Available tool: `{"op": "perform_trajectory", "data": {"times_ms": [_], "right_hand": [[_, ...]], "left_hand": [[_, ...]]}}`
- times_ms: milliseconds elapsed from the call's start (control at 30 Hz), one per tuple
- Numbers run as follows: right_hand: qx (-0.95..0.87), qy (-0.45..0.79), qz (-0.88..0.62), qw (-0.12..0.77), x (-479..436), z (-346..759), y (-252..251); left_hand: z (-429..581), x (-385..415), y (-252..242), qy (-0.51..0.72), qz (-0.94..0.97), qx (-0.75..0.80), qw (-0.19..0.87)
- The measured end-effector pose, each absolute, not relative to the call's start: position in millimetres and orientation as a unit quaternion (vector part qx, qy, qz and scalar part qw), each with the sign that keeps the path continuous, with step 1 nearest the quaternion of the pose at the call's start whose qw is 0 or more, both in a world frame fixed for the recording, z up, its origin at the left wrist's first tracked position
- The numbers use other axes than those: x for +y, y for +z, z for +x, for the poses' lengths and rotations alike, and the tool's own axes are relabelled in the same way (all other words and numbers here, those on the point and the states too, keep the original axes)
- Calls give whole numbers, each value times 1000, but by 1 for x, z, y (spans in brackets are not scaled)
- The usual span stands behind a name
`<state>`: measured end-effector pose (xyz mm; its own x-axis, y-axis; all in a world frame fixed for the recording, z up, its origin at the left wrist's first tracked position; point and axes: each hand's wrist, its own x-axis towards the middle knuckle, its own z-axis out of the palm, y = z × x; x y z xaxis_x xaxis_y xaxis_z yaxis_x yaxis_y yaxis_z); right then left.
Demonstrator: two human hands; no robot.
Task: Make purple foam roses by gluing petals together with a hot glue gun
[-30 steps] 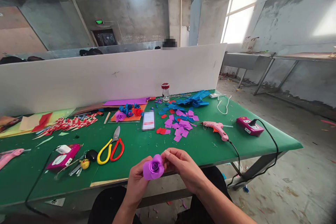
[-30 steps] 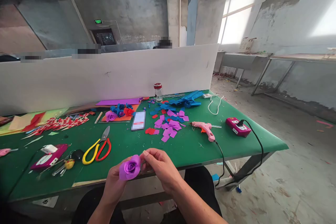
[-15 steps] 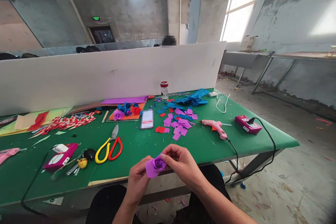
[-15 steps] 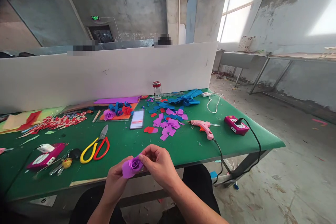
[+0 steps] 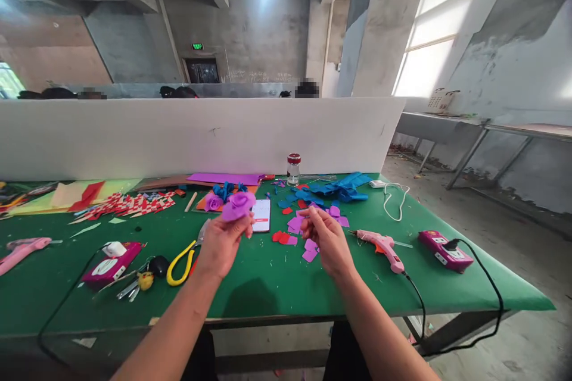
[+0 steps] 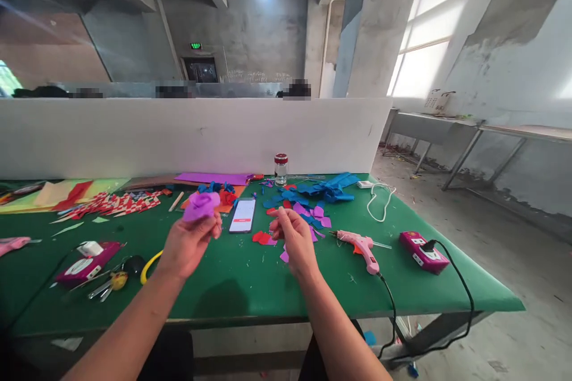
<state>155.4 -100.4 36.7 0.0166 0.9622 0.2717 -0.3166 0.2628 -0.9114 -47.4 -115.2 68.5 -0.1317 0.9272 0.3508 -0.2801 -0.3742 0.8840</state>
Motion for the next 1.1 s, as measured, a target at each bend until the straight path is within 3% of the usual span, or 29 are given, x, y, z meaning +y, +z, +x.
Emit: {"op": "perform_trajectory", "data": {"times_ms": [167,367,533,733,1100], "right_hand": [[-500,236,-456,697,-56,145,2],[-516,135,-498,684,-8,118,-19],[-623,40,-511,591,-5,127,-34],[-624,-4,-529,574,0,138,-39],[-633,-15,-534,560,1,135,-38]], "left_hand": [[-47,-98,93,678,517,267,448],[-17,-51,71,686,512,233,462],[-8,-24,26,661,519,265,473],[-16,-12,-6,669,495,283,477],[-16,-13,-10,670,512,281,459]]}}
